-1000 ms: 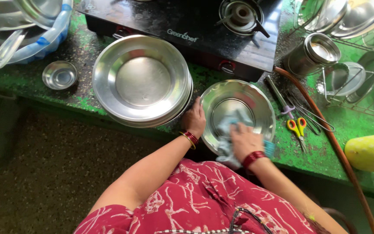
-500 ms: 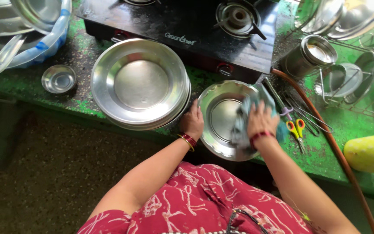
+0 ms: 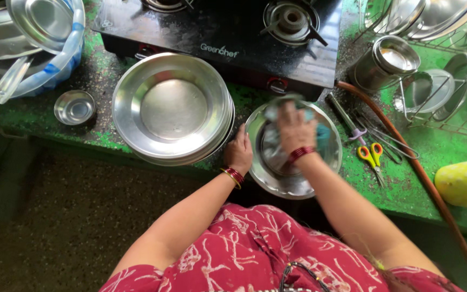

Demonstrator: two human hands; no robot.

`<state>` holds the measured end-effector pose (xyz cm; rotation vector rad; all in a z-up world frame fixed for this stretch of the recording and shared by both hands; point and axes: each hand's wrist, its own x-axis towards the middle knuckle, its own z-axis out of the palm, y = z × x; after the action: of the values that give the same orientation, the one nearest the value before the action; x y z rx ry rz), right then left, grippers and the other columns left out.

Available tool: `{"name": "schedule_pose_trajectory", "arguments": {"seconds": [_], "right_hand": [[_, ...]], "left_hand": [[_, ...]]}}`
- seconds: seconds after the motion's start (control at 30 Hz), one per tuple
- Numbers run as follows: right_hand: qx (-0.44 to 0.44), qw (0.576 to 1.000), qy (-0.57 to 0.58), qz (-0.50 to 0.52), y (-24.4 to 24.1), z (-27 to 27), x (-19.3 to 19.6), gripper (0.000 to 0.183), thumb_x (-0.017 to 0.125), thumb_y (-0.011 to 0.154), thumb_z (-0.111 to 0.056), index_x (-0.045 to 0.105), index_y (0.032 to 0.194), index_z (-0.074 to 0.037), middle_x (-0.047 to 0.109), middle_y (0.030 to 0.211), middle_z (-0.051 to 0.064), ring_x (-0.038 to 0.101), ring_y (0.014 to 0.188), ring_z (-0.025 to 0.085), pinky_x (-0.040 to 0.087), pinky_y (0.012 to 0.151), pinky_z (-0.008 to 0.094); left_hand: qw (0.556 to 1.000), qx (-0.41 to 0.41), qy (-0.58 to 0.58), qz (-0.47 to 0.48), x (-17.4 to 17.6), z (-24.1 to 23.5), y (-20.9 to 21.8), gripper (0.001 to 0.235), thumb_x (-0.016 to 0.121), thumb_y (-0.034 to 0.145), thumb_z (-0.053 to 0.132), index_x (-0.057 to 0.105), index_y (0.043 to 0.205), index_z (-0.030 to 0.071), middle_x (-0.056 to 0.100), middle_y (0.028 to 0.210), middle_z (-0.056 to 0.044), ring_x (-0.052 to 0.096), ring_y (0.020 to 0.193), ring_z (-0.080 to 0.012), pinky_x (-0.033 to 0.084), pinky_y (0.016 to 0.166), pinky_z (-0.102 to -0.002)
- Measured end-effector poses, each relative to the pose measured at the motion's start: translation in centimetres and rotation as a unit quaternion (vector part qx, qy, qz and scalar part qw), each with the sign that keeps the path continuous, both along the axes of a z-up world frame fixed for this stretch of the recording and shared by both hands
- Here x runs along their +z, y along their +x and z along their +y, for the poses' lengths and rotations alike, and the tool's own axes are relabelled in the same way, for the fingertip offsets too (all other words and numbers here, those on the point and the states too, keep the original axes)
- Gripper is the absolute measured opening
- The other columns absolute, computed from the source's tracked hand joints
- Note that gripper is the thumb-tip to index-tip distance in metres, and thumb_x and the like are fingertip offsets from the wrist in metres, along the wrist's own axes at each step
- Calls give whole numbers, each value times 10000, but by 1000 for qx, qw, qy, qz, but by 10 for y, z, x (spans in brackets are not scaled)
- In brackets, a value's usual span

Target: The person wipes metal plates with a cloth and places them into a drying rack.

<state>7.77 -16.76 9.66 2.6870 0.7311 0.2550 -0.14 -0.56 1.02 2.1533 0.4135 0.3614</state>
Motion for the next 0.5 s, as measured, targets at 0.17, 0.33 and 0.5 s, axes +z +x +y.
{"name": "schedule_pose_trajectory", "arguments": {"seconds": [0.17,0.33,0.5], "right_hand": [[-149,985,-47,71,-29,-54,13,422,480,961,-185,550,1375,-150,433,1511,98,499,1233,297,444,877,546],[-122,954,-114,249,-104,-29,20,432,476,975,-176,539,1401,-139,520,1408,101,544,1241,285,477,914,499],[74,991,92,58,-73,24,1,530,549,895,-161,547,1424,-154,433,1543,95,547,1141,301,484,825,506]], "left_hand": [[1000,11,-23,16,0,-4,-1,395,504,1018,267,614,1376,143,711,772,-217,687,678,-417,533,619,-531],[999,16,-11,26,-6,-2,0,391,511,1012,278,629,1364,154,718,802,-220,688,697,-422,534,635,-538],[1000,-5,-10,6,-5,1,2,401,504,1016,267,617,1377,134,710,800,-226,687,710,-425,534,644,-539]]}}
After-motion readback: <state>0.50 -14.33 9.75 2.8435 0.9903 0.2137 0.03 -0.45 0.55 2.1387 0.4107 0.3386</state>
